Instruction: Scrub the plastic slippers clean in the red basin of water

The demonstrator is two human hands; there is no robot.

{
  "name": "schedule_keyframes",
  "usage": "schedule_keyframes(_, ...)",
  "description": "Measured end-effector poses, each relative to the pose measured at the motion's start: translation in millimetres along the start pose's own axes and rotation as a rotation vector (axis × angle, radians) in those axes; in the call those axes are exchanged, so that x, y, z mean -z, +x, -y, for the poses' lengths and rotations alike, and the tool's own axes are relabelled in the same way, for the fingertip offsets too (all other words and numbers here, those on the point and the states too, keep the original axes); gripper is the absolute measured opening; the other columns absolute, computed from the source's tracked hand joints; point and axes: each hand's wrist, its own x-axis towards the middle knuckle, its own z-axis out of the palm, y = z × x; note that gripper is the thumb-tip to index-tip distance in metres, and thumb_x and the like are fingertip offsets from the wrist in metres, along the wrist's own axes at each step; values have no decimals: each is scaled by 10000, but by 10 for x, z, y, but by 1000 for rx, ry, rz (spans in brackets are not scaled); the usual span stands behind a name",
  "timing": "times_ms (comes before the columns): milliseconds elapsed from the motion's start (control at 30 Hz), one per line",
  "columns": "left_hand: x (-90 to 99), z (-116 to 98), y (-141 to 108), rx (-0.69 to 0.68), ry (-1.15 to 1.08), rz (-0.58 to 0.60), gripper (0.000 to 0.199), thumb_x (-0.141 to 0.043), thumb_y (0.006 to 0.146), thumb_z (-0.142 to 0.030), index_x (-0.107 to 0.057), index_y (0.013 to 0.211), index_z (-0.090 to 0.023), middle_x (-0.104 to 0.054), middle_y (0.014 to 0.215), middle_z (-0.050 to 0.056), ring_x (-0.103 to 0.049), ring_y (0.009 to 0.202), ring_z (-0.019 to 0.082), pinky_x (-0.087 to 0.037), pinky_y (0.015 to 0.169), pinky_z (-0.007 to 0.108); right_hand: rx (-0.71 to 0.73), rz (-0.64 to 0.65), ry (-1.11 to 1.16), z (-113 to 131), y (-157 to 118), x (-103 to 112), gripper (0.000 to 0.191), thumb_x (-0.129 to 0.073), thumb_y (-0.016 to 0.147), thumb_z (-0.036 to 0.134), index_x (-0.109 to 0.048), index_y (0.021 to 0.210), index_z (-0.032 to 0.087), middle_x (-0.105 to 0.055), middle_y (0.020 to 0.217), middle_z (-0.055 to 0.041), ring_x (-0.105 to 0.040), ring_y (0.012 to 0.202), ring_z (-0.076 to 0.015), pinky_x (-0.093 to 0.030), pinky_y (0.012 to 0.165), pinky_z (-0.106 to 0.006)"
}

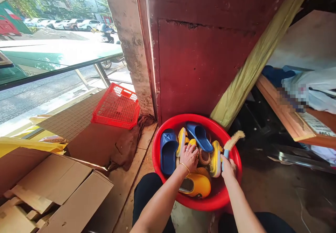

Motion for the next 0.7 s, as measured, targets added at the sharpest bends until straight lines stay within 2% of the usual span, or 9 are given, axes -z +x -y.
schedule_keyframes(100,10,-15,-6,6,-4,-1,491,-614,834,-325,-579,1318,-252,-507,1472,107,-398,1399,327,-284,1170,568,-13,-14,89,110,34,53,460,-597,711,605,-665,903,193,-676,693,-69,-665,666,-281,-508,549,-358)
schedule_keyframes(233,43,-41,-2,12,-66,-24,457,-622,840,-325,-600,1290,-252,-550,1438,96,-416,1392,321,-290,1167,572,-19,-132,149,283,-49,130,507,-663,673,585,-681,961,168,-673,715,-62,-658,670,-276,-508,571,-353)
schedule_keyframes(333,90,-65,23,36,-218,-103,381,-568,902,-371,-627,1258,-248,-608,1372,90,-442,1380,306,-298,1171,556,85,-218,147,480,-231,204,549,-660,696,586,-679,1052,168,-711,841,-87,-673,754,-276,-519,630,-346)
schedule_keyframes(400,121,-82,49,62,-378,-147,411,-525,938,-419,-610,1294,-232,-624,1347,104,-478,1355,291,-340,1160,518,175,-226,163,637,-400,227,564,-643,725,601,-667,1098,180,-727,917,-102,-679,796,-273,-527,657,-340)
schedule_keyframes(467,144,-102,77,95,-581,-147,523,-503,953,-464,-510,1411,-213,-601,1378,127,-520,1320,276,-418,1112,473,253,-171,181,785,-597,199,572,-613,764,616,-645,1136,183,-733,950,-118,-686,798,-266,-536,670,-338)
schedule_keyframes(567,167,-132,113,136,-896,-94,687,-497,956,-494,-297,1540,-192,-544,1442,147,-572,1266,264,-509,1025,436,381,47,247,939,-898,58,555,-583,816,586,-609,1192,179,-734,1016,-141,-701,822,-263,-559,707,-344)
schedule_keyframes(633,189,-147,136,197,-1072,-99,654,-476,966,-480,-316,1523,-176,-567,1416,147,-592,1239,270,-524,1010,440,485,217,245,997,-1049,-53,531,-563,846,553,-603,1228,187,-730,1063,-139,-708,862,-269,-578,731,-363)
schedule_keyframes(700,224,-152,160,290,-1253,-148,603,-499,951,-478,-407,1459,-165,-618,1349,142,-608,1211,287,-525,1012,452,612,320,180,1034,-1121,-120,508,-552,870,512,-603,1273,208,-717,1134,-127,-703,951,-278,-592,778,-391)
